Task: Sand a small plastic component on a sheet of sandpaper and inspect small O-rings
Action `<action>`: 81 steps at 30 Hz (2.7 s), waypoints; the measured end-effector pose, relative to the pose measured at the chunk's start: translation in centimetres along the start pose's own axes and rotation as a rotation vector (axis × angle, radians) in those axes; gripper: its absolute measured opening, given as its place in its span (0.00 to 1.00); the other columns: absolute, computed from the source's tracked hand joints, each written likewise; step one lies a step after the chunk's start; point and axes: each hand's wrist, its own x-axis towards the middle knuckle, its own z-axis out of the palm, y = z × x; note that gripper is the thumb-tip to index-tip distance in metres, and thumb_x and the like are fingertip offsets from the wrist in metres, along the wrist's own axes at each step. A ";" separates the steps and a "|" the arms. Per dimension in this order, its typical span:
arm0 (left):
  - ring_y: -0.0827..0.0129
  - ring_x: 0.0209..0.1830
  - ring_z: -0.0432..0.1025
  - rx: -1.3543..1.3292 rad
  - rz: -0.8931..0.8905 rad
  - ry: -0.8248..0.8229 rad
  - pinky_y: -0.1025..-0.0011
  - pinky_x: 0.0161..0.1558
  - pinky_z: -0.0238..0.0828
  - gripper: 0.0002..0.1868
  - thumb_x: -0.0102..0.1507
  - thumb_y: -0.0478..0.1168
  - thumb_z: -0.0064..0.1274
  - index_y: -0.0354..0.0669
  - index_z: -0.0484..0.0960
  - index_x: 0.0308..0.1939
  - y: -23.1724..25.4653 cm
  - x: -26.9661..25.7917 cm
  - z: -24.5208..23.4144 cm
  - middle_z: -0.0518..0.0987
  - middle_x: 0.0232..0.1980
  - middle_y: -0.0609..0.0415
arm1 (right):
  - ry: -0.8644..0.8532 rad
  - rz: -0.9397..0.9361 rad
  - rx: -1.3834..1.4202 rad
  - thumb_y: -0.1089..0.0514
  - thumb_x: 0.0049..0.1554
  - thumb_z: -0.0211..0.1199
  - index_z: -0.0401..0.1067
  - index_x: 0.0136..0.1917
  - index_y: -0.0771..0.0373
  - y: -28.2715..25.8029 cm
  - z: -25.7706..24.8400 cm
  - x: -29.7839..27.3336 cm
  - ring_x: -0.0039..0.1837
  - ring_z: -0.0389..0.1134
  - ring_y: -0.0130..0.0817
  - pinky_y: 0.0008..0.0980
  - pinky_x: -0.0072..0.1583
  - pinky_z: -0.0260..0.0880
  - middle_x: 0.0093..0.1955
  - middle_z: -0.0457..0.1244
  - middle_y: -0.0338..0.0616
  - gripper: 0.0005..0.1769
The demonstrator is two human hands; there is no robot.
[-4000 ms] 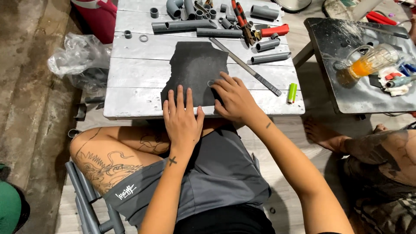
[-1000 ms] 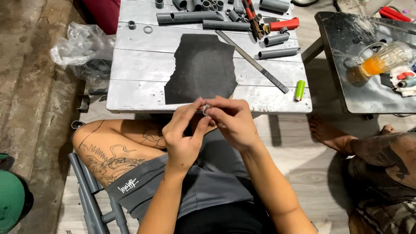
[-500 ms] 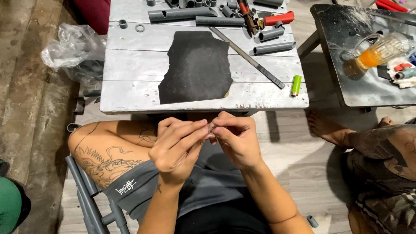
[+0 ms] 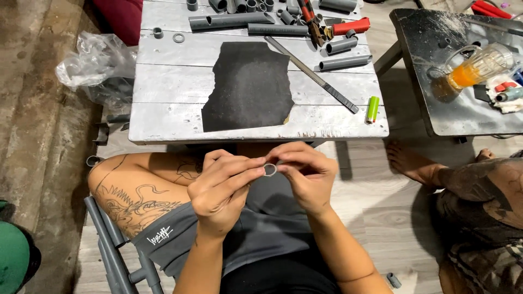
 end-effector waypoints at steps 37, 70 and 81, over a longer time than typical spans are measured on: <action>0.66 0.33 0.80 0.487 0.220 -0.149 0.73 0.39 0.76 0.10 0.60 0.26 0.61 0.40 0.88 0.44 -4.9 -1.9 1.2 0.86 0.41 0.51 | 0.034 0.392 -0.098 0.68 0.60 0.65 0.79 0.41 0.71 2.9 -0.1 0.2 0.47 0.70 0.32 0.34 0.50 0.76 0.47 0.71 0.57 0.06; 0.49 0.73 0.63 1.082 -0.081 -0.411 0.57 0.70 0.56 0.29 0.67 0.52 0.44 0.36 0.75 0.66 -11.6 -4.6 2.0 0.73 0.71 0.45 | -0.997 0.054 -1.451 0.72 0.50 0.60 0.70 0.42 0.63 16.1 -3.4 10.8 0.41 0.70 0.55 0.51 0.41 0.71 0.41 0.65 0.53 0.07; 0.52 0.72 0.66 1.133 -0.048 -0.375 0.58 0.69 0.59 0.28 0.67 0.52 0.47 0.38 0.77 0.65 -11.6 -4.8 2.0 0.75 0.70 0.47 | -1.049 0.132 -1.414 0.78 0.47 0.55 0.67 0.37 0.63 14.0 -3.3 10.6 0.36 0.69 0.58 0.50 0.36 0.65 0.39 0.63 0.54 0.12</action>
